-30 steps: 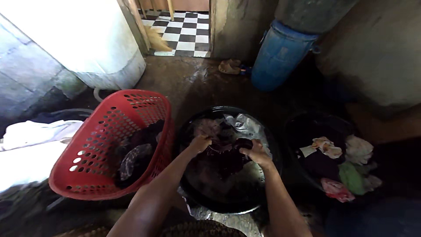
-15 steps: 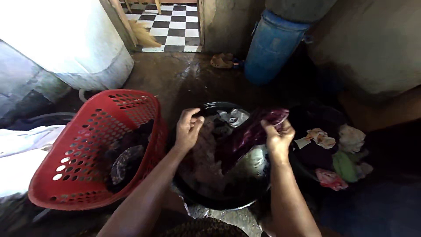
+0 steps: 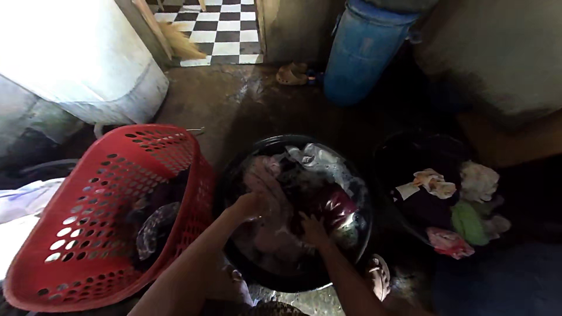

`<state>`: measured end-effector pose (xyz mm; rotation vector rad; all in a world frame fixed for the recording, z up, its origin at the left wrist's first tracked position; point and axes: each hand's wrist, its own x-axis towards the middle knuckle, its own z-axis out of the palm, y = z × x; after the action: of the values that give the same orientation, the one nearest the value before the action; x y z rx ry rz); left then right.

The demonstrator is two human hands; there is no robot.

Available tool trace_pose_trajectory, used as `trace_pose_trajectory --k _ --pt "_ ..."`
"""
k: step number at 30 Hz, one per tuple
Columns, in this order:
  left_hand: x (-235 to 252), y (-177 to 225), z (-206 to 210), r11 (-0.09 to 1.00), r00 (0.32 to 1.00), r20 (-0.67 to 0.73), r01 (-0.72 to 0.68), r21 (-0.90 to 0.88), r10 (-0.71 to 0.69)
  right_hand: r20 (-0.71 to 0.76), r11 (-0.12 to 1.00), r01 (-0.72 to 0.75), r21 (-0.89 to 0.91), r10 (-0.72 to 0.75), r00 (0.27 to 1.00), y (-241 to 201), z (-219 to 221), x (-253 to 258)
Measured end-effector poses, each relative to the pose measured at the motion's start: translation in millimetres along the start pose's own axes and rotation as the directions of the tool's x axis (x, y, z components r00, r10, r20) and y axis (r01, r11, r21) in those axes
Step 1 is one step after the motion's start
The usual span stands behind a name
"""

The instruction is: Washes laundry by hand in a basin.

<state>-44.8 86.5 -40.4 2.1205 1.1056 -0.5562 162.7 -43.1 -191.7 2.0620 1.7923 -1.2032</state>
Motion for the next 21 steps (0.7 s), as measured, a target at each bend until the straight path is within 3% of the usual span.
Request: trace_pose_trajectory --k 5,9,11,13,16,18,21 --pt "6.8 1.4 -1.9 0.997 0.996 0.051 0.067 0.049 -0.07 0.11 0.969 -0.189 0.161 0.173 0.979 12.4 49.0 -7.4" --pt "2.3 8.0 -5.3 0.998 0.997 0.061 0.047 0.041 -0.049 0.127 0.858 -0.306 0.413 0.279 0.952 29.1 79.9 -20.4" --pt "1.5 9.0 -5.7 0.998 0.997 0.054 0.045 0.033 -0.047 0.196 0.868 -0.344 0.359 0.29 0.937 33.8 85.7 -13.5" --pt "1.1 7.9 -4.9 0.998 0.998 0.058 0.018 0.061 -0.022 0.334 0.938 -0.276 0.207 0.198 0.921 32.0 71.5 -10.5" --pt "0.4 5.1 -3.8 0.998 0.999 0.049 0.004 0.066 -0.008 0.437 0.946 -0.197 0.256 0.069 0.897 18.3 27.1 -5.9" --pt "-3.3 6.0 -5.8 0.999 0.999 0.032 0.012 0.036 -0.013 0.352 0.93 -0.199 0.309 0.083 0.932 6.5 -15.8 -8.0" --pt "-5.9 5.3 -8.5 1.0 1.0 0.025 0.009 0.029 -0.009 0.025 0.84 0.04 0.541 -0.064 0.998 -21.8 -93.1 -56.4"
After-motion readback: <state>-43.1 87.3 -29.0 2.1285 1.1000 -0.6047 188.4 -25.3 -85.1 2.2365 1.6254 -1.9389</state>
